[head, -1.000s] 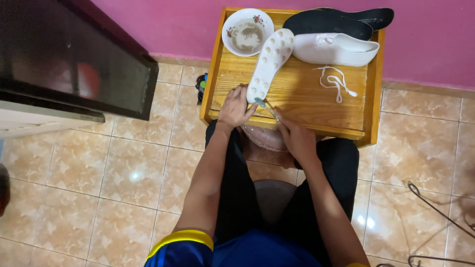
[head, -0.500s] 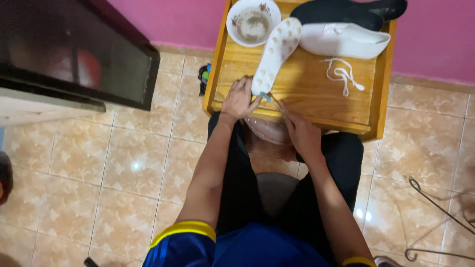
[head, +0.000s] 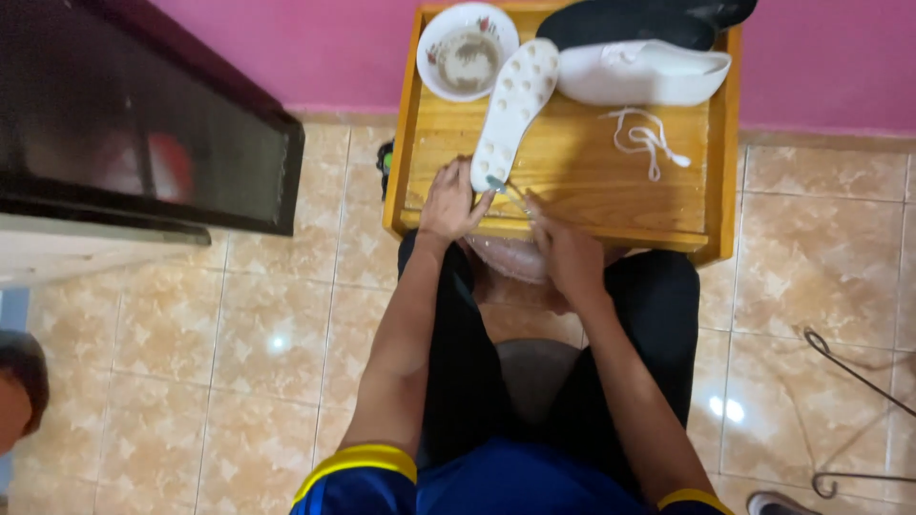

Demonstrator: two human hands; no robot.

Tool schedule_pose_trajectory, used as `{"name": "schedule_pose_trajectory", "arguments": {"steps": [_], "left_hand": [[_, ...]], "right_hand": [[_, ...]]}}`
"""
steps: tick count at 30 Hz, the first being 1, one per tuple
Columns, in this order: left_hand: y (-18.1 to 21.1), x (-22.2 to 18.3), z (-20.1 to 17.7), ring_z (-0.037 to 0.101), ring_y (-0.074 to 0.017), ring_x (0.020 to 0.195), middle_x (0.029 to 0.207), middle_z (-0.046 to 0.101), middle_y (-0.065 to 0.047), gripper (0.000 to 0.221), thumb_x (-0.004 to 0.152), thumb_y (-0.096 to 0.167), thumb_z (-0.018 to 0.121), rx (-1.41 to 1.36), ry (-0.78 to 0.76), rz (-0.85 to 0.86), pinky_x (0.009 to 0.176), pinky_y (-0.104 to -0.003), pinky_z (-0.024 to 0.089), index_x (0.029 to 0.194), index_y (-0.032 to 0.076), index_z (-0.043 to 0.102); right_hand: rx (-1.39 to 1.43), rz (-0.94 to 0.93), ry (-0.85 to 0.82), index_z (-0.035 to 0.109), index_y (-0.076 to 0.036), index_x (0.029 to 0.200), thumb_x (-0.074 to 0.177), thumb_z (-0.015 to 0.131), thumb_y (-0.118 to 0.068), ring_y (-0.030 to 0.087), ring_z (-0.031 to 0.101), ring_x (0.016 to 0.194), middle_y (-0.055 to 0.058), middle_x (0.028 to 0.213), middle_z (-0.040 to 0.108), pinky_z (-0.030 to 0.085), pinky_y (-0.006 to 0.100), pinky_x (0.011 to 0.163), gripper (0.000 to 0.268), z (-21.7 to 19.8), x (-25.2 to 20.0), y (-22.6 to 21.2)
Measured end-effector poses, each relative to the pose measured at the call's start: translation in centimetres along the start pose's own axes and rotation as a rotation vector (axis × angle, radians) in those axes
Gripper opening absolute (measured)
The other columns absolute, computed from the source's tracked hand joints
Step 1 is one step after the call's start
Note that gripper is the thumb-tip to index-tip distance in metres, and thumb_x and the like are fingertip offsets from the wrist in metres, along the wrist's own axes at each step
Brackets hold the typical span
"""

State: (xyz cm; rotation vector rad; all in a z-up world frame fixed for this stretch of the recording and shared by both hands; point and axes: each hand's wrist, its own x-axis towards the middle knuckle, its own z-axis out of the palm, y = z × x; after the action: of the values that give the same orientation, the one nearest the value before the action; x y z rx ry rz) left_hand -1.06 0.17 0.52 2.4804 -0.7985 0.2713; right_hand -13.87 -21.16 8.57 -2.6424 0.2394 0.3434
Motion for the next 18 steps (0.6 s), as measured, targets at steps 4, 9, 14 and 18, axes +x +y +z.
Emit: {"name": "schedule_pose_trajectory", "arguments": {"steps": [4, 9, 14, 18], "left_hand": [[-0.2, -0.1, 0.0, 0.064, -0.0439, 0.093, 0.106, 0.057, -0.019, 0.057, 0.096, 0.047, 0.059, 0.01, -0.003, 0.004, 0.087, -0.05, 0.052, 0.128, 0.0, 0.05], [0.3, 0.3, -0.6, 0.064, -0.0408, 0.09, 0.101, 0.057, -0.016, 0.054, 0.097, 0.047, 0.059, 0.039, 0.022, 0.029, 0.086, -0.048, 0.052, 0.124, 0.001, 0.051], [-0.1, 0.5, 0.1, 0.063, -0.0413, 0.089, 0.1, 0.056, -0.017, 0.056, 0.097, 0.05, 0.058, 0.056, 0.02, 0.031, 0.084, -0.049, 0.052, 0.123, 0.001, 0.052], [-0.3, 0.1, 0.4, 0.062, -0.0407, 0.089, 0.099, 0.055, -0.016, 0.054, 0.095, 0.049, 0.061, 0.051, 0.026, 0.047, 0.084, -0.047, 0.051, 0.12, 0.002, 0.053]], "right_hand": [[0.153, 0.013, -0.081, 0.038, -0.053, 0.152, 0.108, 0.036, -0.04, 0.039, 0.066, 0.116, 0.014, 0.122, 0.072, 0.052, 0.054, 0.099, 0.046, -3.1, -1.2, -3.0], [0.286, 0.133, -0.176, 0.036, -0.048, 0.154, 0.105, 0.034, -0.041, 0.044, 0.064, 0.117, 0.023, 0.12, 0.07, 0.049, 0.053, 0.106, 0.05, -3.1, -2.8, -3.7], [0.412, 0.119, -0.059, 0.043, -0.031, 0.155, 0.107, 0.039, -0.03, 0.046, 0.066, 0.111, 0.032, 0.112, 0.07, 0.052, 0.055, 0.101, 0.048, -2.7, -1.4, -7.4], [0.547, -0.052, 0.119, 0.026, 0.008, 0.157, 0.093, 0.042, 0.006, 0.053, 0.059, 0.117, 0.046, 0.136, 0.049, 0.052, 0.059, 0.098, 0.066, 2.7, -1.3, -7.4]]}}
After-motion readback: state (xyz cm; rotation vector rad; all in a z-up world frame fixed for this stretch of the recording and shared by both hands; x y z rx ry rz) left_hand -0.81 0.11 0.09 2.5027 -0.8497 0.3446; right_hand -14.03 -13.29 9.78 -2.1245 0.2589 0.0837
